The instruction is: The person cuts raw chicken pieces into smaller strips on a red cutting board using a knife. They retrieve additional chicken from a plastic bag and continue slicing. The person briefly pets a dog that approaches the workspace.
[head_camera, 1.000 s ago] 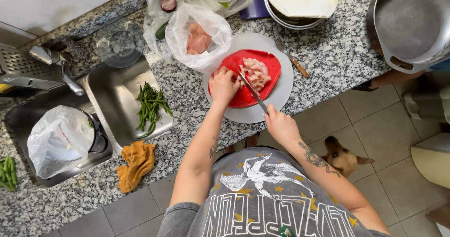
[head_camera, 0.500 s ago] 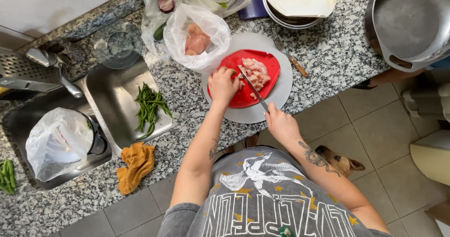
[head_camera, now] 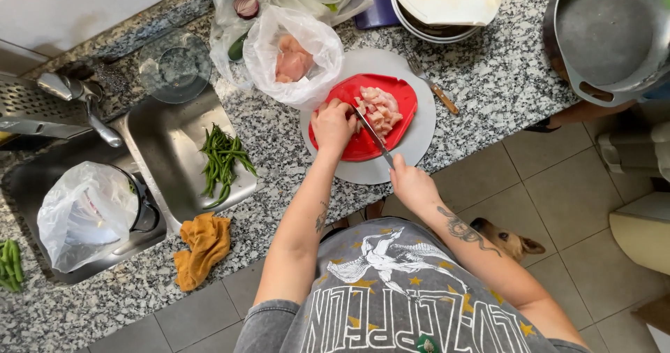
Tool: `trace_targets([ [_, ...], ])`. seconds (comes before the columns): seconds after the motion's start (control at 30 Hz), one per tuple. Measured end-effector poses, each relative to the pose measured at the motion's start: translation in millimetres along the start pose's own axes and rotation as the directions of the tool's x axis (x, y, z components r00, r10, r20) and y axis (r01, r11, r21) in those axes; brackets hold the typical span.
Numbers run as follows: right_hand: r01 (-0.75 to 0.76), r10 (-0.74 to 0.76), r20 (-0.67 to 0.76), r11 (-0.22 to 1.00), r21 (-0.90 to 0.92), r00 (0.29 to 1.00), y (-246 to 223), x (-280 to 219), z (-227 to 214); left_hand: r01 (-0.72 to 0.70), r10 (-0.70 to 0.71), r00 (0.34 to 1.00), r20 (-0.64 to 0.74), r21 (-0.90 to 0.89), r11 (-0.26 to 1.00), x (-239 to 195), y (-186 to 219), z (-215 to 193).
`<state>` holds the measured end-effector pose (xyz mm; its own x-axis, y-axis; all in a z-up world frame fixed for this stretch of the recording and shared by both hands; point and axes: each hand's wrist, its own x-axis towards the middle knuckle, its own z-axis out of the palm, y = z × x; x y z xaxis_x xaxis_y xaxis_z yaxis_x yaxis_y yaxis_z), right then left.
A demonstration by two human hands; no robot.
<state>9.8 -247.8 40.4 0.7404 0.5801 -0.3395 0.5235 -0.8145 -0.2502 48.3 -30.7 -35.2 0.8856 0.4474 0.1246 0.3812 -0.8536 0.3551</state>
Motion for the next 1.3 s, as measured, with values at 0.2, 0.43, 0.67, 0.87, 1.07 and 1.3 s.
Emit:
trace_targets([
  [0.2,0.049,-0.040,-0.097,0.995,0.085,0.994,-19.9,40.4,7.8,0.019,-0.019,0.999,0.034,0.002,1.000,4.2,1.6,7.0],
  [0.43,0.038,-0.037,-0.065,0.999,0.009,0.997,-6.5,4.8,12.4,0.040,-0.041,0.999,0.029,0.018,0.999,1.1,4.9,2.8],
  [0.67,0.066,-0.067,-0.147,0.998,-0.016,0.987,-17.2,35.5,14.1,0.018,-0.018,1.000,-0.017,0.011,1.000,3.9,6.4,9.8],
  [0.87,0.043,-0.042,-0.078,0.999,0.017,0.996,2.9,9.7,18.0,0.000,0.001,0.998,-0.057,0.023,1.000,5.3,8.6,8.1],
  [1.07,0.045,-0.035,-0.139,0.997,0.066,0.990,-12.6,44.3,18.6,-0.009,0.011,0.999,-0.045,0.051,0.999,1.8,7.2,14.5],
  [1.3,0.013,-0.010,-0.063,0.999,0.044,0.998,5.3,2.7,27.7,-0.018,0.020,0.999,-0.050,0.048,0.999,5.0,-2.3,8.1],
])
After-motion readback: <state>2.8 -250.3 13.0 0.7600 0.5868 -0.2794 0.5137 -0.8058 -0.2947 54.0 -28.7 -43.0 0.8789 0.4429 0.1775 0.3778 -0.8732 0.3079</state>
